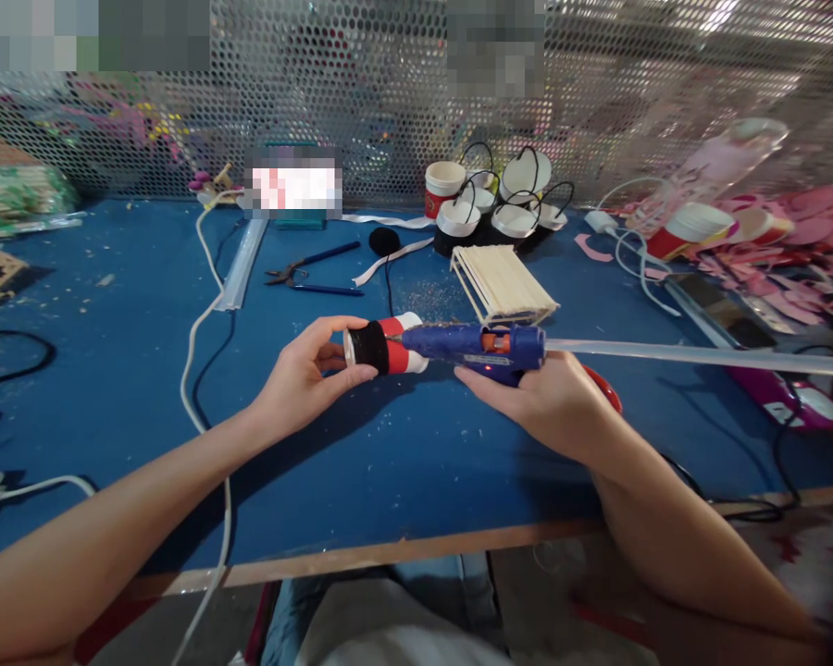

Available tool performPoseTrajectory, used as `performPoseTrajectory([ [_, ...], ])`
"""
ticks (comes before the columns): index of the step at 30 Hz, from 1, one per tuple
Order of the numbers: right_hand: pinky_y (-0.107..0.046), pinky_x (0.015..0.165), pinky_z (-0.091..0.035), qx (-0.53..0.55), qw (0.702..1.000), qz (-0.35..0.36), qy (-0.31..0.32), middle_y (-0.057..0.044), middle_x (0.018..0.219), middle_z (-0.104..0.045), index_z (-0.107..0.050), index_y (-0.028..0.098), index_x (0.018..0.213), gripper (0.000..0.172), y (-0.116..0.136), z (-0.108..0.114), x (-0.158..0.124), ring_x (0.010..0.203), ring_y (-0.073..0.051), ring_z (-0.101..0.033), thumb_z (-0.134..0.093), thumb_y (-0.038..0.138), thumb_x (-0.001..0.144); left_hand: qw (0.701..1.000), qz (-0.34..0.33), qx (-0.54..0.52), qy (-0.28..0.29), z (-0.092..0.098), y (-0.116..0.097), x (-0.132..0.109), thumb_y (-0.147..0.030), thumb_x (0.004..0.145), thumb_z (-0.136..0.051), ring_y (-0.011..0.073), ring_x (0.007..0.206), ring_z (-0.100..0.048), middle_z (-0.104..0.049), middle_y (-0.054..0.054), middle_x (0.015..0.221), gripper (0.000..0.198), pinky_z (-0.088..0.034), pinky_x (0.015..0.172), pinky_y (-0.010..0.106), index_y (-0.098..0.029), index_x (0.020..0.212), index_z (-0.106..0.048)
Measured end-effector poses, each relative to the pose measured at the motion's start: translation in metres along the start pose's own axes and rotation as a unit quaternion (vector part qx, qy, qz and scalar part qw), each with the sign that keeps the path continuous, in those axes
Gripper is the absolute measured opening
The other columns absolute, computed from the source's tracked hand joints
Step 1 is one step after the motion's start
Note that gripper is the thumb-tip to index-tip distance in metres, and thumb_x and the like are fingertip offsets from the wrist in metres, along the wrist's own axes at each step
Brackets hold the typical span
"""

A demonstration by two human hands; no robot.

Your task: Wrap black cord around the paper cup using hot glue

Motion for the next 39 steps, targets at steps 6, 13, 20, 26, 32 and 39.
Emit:
performPoseTrajectory([
  [6, -0.027, 0.042, -0.030, -0.008, 1.000, 0.009, 0.004, 0.001, 0.042, -0.043, -0.065, 0.019, 0.072, 0.019, 0.002, 0.001, -0.002, 0.040, -0.012, -0.037, -0.054, 0.035, 0.072, 0.999, 0.044, -0.010, -0.009, 0.003, -0.001, 0.002, -0.038, 0.072, -0.069, 0.0165, 0.070, -0.066, -0.065, 0.005, 0.093, 0.045, -0.054, 0.058, 0.025, -0.019, 0.109, -0.052],
  [13, -0.028, 0.046, -0.030, -0.019, 0.999, 0.031, 0.016, 0.002, 0.041, -0.036, -0.065, 0.020, 0.072, 0.017, 0.002, 0.002, -0.002, 0.042, -0.013, -0.035, -0.054, 0.033, 0.073, 0.998, 0.058, 0.010, -0.019, 0.005, -0.001, 0.003, -0.040, 0.073, -0.067, 0.0135, 0.063, -0.065, -0.063, 0.006, 0.100, 0.046, -0.048, 0.051, 0.021, -0.018, 0.110, -0.052],
  [20, -0.029, 0.048, -0.030, -0.041, 0.998, 0.045, 0.022, 0.001, 0.045, -0.039, -0.066, 0.021, 0.072, 0.020, -0.005, 0.001, 0.001, 0.045, -0.013, -0.035, -0.053, 0.035, 0.074, 1.000, -0.002, -0.017, 0.009, -0.002, -0.001, 0.000, -0.032, 0.072, -0.069, 0.0163, 0.074, -0.065, -0.062, 0.005, 0.098, 0.042, -0.056, 0.065, 0.030, -0.020, 0.109, -0.053],
  [26, -0.028, 0.050, -0.035, -0.025, 0.999, 0.028, 0.022, -0.001, 0.054, -0.052, -0.065, 0.020, 0.075, 0.020, -0.006, 0.001, 0.002, 0.051, -0.015, -0.044, -0.052, 0.035, 0.073, 0.991, -0.125, 0.053, 0.020, -0.002, -0.006, -0.005, -0.022, 0.074, -0.069, 0.0225, 0.108, -0.055, -0.051, 0.010, 0.120, 0.042, -0.053, 0.086, 0.036, -0.022, 0.114, -0.053],
  [32, -0.028, 0.051, -0.038, 0.032, 0.999, 0.001, 0.020, 0.001, 0.052, -0.048, -0.058, 0.021, 0.065, 0.020, -0.006, -0.001, 0.004, 0.051, -0.014, -0.044, -0.052, 0.036, 0.075, 0.958, -0.209, 0.195, 0.024, -0.005, -0.020, -0.009, -0.023, 0.076, -0.066, 0.0236, 0.112, -0.053, -0.053, 0.012, 0.121, 0.037, -0.048, 0.093, 0.040, -0.020, 0.112, -0.054],
  [39, -0.026, 0.053, -0.041, 0.022, 1.000, 0.021, 0.008, 0.000, 0.054, -0.052, -0.063, 0.019, 0.071, 0.018, -0.002, 0.003, 0.004, 0.051, -0.013, -0.044, -0.051, 0.032, 0.074, 0.940, -0.235, 0.244, 0.038, -0.007, -0.023, -0.009, -0.022, 0.079, -0.063, 0.0232, 0.112, -0.052, -0.051, 0.012, 0.122, 0.034, -0.047, 0.093, 0.040, -0.020, 0.111, -0.053],
])
Point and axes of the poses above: each hand's wrist, its own x-axis towards the middle knuckle, its own z-axis out of the back of the hand, y = z × x, the point moved 4 cm from there along x, towards the middle knuckle
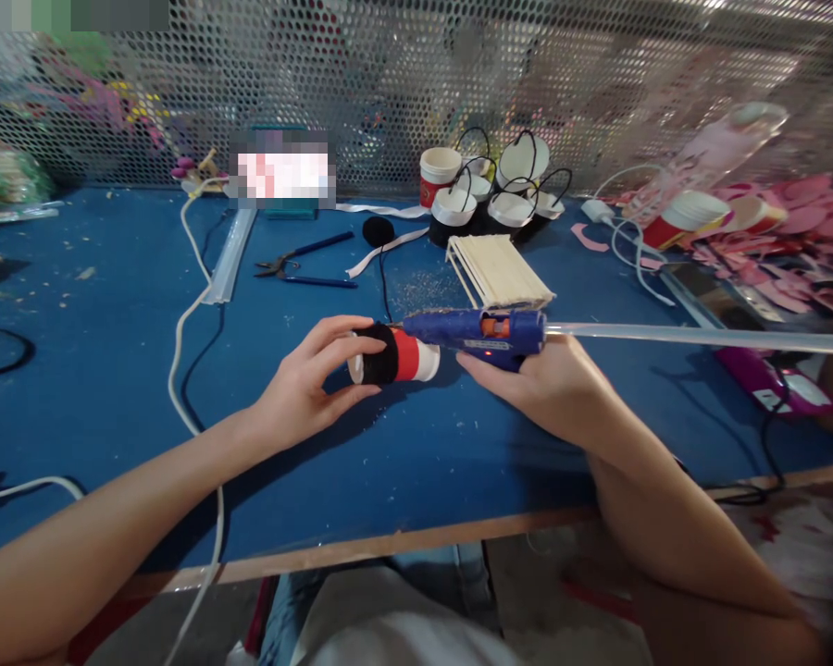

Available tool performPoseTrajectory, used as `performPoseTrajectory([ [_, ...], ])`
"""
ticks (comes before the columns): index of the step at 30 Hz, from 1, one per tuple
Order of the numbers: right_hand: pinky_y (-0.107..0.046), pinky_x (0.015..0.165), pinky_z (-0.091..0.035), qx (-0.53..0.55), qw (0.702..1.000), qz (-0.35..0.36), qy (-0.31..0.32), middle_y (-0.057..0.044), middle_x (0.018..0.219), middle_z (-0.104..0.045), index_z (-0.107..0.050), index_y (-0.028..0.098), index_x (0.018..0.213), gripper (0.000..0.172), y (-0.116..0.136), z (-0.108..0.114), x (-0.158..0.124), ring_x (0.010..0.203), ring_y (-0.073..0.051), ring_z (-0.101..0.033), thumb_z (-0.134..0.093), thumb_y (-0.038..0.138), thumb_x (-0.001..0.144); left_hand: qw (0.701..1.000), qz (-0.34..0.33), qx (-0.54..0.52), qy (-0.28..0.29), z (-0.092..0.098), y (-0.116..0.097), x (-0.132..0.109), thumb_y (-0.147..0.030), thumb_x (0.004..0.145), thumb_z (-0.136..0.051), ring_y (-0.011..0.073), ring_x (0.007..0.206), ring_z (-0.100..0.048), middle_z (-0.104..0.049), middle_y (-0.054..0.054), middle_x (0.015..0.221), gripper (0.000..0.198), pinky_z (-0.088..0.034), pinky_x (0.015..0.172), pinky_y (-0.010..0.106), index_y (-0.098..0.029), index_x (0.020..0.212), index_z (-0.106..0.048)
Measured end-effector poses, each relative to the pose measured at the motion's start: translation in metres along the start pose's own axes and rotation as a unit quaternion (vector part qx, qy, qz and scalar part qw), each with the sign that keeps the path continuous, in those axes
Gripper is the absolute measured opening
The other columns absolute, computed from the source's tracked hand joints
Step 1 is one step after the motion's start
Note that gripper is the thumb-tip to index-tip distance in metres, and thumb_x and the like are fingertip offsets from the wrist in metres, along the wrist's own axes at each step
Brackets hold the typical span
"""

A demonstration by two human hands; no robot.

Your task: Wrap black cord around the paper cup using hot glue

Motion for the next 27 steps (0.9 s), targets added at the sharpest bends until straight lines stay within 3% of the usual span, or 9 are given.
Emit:
performPoseTrajectory([
  [4, -0.025, 0.045, -0.037, -0.025, 1.000, -0.004, -0.013, 0.001, 0.046, -0.045, -0.063, 0.019, 0.065, 0.018, -0.001, 0.000, -0.002, 0.045, -0.012, -0.038, -0.053, 0.031, 0.073, 0.998, 0.041, -0.047, -0.022, 0.000, 0.007, 0.000, -0.025, 0.077, -0.066, 0.0240, 0.111, -0.053, -0.052, 0.013, 0.120, 0.040, -0.048, 0.093, 0.041, -0.019, 0.114, -0.052],
  [10, -0.025, 0.045, -0.038, -0.046, 0.999, 0.013, -0.023, 0.002, 0.047, -0.047, -0.065, 0.018, 0.069, 0.018, -0.001, -0.002, -0.003, 0.045, -0.011, -0.040, -0.054, 0.030, 0.074, 0.992, 0.068, -0.107, -0.016, -0.002, 0.011, -0.003, -0.022, 0.074, -0.068, 0.0242, 0.111, -0.053, -0.050, 0.012, 0.121, 0.041, -0.050, 0.090, 0.039, -0.021, 0.113, -0.054],
  [18, -0.026, 0.044, -0.035, -0.068, 0.994, 0.076, -0.037, 0.000, 0.046, -0.048, -0.066, 0.018, 0.070, 0.017, 0.004, -0.001, -0.008, 0.043, -0.011, -0.040, -0.053, 0.028, 0.076, 0.931, 0.249, -0.263, -0.039, -0.006, 0.023, -0.002, -0.029, 0.072, -0.070, 0.0129, 0.074, -0.062, -0.059, 0.006, 0.100, 0.044, -0.054, 0.067, 0.026, -0.017, 0.111, -0.052],
  [24, -0.027, 0.046, -0.033, -0.087, 0.989, 0.120, -0.002, 0.000, 0.046, -0.047, -0.067, 0.019, 0.074, 0.020, 0.007, 0.000, -0.009, 0.043, -0.012, -0.041, -0.051, 0.029, 0.079, 0.918, 0.293, -0.265, -0.037, -0.002, 0.024, 0.000, -0.036, 0.071, -0.069, 0.0125, 0.070, -0.063, -0.060, 0.005, 0.099, 0.044, -0.051, 0.060, 0.022, -0.017, 0.108, -0.053],
  [27, -0.028, 0.046, -0.031, -0.114, 0.983, 0.145, -0.019, 0.000, 0.044, -0.043, -0.068, 0.019, 0.076, 0.026, 0.006, 0.000, -0.011, 0.043, -0.012, -0.039, -0.048, 0.034, 0.081, 0.909, 0.310, -0.275, -0.043, -0.002, 0.026, 0.000, -0.038, 0.071, -0.069, 0.0116, 0.065, -0.062, -0.060, 0.005, 0.097, 0.045, -0.050, 0.056, 0.022, -0.016, 0.107, -0.053],
])
Point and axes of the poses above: each hand's wrist, its own x-axis towards the middle knuckle, its own z-axis out of the back of the hand, y = z × x, the point moved 4 cm from there along x, towards the middle knuckle
